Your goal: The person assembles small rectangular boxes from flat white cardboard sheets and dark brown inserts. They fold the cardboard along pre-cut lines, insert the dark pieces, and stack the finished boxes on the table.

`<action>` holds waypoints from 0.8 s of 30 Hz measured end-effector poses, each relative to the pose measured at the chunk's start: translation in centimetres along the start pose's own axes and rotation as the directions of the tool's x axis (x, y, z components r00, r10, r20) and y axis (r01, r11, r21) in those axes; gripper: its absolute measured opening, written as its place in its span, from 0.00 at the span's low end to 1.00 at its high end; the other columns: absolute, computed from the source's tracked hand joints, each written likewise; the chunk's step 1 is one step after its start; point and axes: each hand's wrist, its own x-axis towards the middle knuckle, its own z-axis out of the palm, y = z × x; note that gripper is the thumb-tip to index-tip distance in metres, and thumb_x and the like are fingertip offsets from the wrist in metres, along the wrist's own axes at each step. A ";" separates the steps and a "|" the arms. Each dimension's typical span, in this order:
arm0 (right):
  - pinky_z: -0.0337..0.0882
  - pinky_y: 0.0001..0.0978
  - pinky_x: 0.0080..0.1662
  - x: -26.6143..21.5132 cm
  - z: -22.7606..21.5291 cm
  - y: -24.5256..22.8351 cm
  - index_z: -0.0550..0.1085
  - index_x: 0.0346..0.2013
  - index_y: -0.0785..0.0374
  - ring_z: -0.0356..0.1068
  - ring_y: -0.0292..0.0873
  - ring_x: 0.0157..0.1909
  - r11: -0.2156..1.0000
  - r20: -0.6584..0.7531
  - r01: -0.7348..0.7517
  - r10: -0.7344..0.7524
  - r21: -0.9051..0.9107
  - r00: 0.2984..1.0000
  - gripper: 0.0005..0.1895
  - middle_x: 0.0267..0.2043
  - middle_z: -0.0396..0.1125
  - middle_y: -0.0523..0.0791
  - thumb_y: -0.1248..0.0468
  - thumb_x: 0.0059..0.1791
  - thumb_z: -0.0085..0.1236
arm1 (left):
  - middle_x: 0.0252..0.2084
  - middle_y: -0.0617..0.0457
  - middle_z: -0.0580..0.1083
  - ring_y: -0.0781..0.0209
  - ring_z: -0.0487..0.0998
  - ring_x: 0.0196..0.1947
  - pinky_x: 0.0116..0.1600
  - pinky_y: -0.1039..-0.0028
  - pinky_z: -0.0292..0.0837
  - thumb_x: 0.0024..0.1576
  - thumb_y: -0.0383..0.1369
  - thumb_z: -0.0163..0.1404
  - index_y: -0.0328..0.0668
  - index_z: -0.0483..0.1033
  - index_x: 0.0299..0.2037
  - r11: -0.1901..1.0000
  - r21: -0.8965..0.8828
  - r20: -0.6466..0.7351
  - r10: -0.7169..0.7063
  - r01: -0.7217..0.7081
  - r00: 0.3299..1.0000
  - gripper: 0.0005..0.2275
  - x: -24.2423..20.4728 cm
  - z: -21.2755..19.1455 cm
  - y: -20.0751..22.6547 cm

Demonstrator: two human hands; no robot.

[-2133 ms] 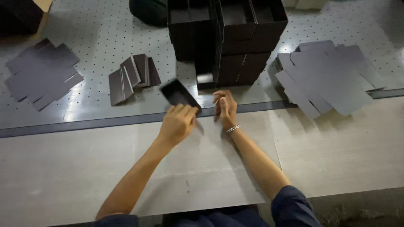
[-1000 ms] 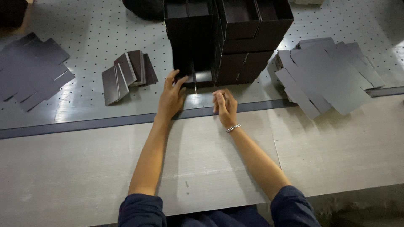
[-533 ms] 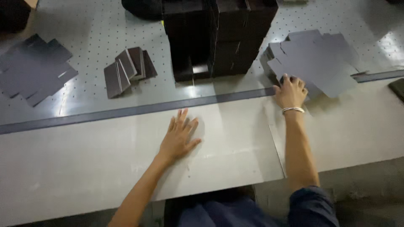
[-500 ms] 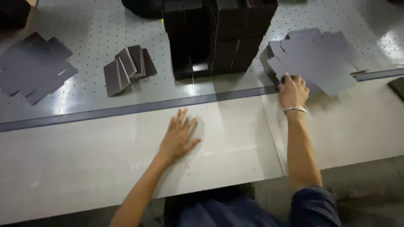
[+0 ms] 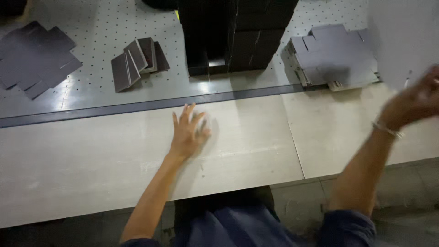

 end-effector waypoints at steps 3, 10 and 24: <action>0.71 0.32 0.29 1.0 -2.3 -0.8 0.77 0.33 0.62 0.65 0.37 0.27 0.962 0.190 -0.267 0.252 0.054 0.949 0.14 0.27 0.70 0.44 0.57 0.58 0.62 | 0.70 0.49 0.62 0.44 0.55 0.76 0.75 0.37 0.25 0.61 0.41 0.52 0.48 0.75 0.56 0.997 -0.024 -0.149 0.070 -0.074 0.986 0.15 0.6 0.0 -0.9; 0.54 0.26 0.27 2.2 -6.9 -5.6 0.63 0.38 0.39 0.45 0.29 0.23 0.483 0.692 -0.875 0.644 -0.036 0.327 0.17 0.22 0.42 0.31 0.37 0.61 0.50 | 0.76 0.46 0.46 0.35 0.39 0.78 0.74 0.26 0.31 0.59 0.45 0.72 0.65 0.57 0.73 0.728 0.409 -0.119 0.641 -0.551 0.758 0.38 3.5 0.4 2.0; 0.73 0.21 0.24 -13.3 -1.9 -14.0 0.63 0.56 0.52 0.68 0.33 0.25 0.236 0.897 -0.921 0.393 -0.310 -0.201 0.16 0.33 0.65 0.39 0.64 0.56 0.57 | 0.73 0.46 0.60 0.42 0.62 0.71 0.72 0.52 0.58 0.47 0.67 0.54 0.55 0.62 0.71 0.785 0.130 0.253 0.564 -0.605 0.786 0.44 -0.7 0.7 4.6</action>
